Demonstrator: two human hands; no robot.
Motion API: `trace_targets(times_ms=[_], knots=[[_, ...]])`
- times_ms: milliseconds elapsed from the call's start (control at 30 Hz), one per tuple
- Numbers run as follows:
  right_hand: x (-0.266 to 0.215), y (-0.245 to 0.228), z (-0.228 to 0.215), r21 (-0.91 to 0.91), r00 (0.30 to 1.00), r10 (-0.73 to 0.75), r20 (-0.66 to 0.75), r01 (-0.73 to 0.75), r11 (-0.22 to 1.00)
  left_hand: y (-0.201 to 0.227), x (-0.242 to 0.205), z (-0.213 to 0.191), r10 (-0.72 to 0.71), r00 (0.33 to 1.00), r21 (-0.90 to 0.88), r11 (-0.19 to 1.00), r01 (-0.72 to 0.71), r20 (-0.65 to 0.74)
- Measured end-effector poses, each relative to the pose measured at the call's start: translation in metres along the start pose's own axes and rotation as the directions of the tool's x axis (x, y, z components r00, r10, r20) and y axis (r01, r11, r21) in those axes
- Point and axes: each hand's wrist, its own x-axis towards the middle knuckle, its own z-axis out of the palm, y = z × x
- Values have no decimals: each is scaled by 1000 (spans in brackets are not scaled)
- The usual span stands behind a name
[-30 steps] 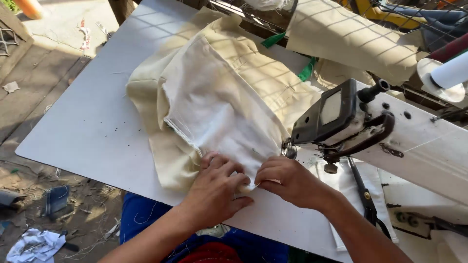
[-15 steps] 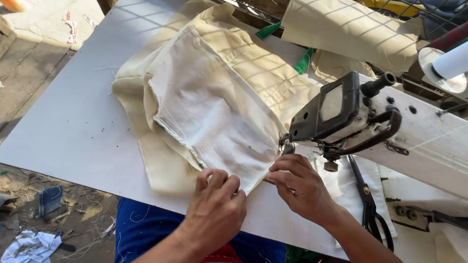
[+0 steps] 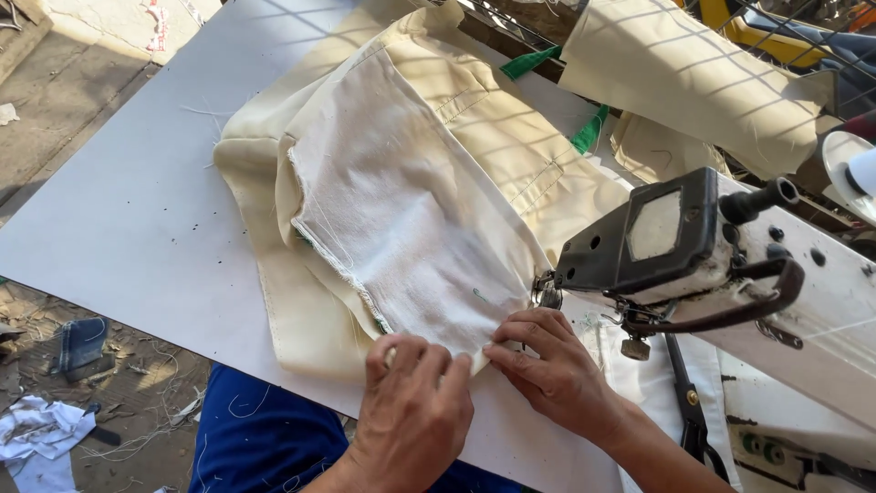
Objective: Sewing and assembling a fabric bag using an industrial sewing machine, including folding edges and trimming threads.
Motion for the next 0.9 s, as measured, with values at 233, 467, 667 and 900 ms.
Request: trace_targets(times_ms=[233, 467, 667, 900], knots=[[10, 7, -5, 51, 996, -13, 89, 9, 999, 8, 0, 3, 108, 975, 100, 991, -90, -192], [14, 15, -9, 114, 984, 26, 179, -47, 992, 10, -5, 11, 54, 981, 123, 992, -31, -188], [16, 22, -11, 160, 967, 36, 252, -79, 984, 11, -3, 12, 39, 962, 113, 994, -8, -271], [20, 24, -14, 198, 953, 21, 302, -84, 977, 11, -3, 15, -50, 962, 36, 997, 61, -268]])
